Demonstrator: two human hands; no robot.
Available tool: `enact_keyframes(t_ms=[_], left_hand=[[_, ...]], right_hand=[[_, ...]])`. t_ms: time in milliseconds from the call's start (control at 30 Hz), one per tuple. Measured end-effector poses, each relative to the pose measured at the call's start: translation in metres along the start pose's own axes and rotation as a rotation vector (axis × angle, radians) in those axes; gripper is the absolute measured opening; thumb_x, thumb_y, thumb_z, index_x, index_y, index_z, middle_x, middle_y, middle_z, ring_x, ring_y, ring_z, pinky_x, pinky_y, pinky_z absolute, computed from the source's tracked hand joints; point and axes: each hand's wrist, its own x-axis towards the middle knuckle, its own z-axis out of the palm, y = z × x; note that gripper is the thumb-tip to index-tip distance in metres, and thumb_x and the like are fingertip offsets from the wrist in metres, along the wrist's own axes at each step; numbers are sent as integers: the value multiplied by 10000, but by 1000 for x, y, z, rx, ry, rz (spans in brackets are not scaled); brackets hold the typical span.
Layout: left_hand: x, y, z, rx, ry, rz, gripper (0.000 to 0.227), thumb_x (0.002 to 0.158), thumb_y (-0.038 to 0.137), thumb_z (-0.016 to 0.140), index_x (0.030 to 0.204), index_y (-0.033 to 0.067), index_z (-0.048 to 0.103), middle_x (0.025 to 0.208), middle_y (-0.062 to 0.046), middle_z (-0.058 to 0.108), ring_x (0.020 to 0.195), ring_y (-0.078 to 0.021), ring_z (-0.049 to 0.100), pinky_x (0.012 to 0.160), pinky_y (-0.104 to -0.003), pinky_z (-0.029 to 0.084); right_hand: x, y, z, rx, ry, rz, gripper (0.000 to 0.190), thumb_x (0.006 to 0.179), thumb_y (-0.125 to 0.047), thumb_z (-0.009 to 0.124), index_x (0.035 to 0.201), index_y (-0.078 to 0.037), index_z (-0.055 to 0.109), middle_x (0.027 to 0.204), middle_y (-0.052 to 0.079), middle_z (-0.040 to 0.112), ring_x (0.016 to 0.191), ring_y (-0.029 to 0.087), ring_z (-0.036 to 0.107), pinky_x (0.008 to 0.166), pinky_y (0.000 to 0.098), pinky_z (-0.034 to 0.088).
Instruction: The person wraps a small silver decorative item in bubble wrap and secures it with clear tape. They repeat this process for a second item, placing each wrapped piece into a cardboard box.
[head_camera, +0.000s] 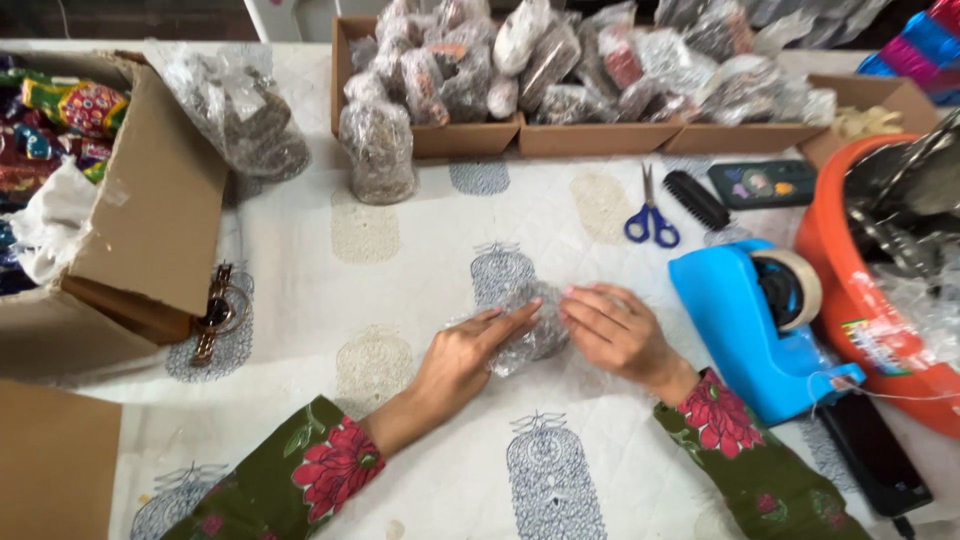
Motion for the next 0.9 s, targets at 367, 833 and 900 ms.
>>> enact_keyframes(t_ms=[367, 833, 900], left_hand=[[4, -2, -7, -76, -18, -7, 924, 660, -197, 538, 1510, 161, 481, 1273, -77, 730, 1211, -351, 673, 989, -426, 519], [10, -6, -19, -435, -53, -254, 722, 741, -143, 647, 1425, 83, 596, 1284, -126, 737, 1197, -265, 714, 977, -355, 549], [13, -7, -21, -515, -38, -282, 629, 773, -97, 716, 1375, 47, 603, 1296, -133, 716, 1193, -261, 708, 991, -353, 536]], right_hand=[[8, -16, 1, 120, -4, 29, 262, 844, -174, 723, 1061, -28, 729, 1117, 103, 681, 1036, 245, 716, 903, 350, 607], [7, -14, 4, 38, -145, -108, 733, 837, -530, 816, 1310, 5, 654, 1268, 126, 667, 1146, 269, 652, 966, 366, 562], [13, -16, 3, 25, -152, -110, 710, 848, -504, 806, 1328, -6, 645, 1304, 132, 654, 1170, 273, 644, 989, 371, 551]])
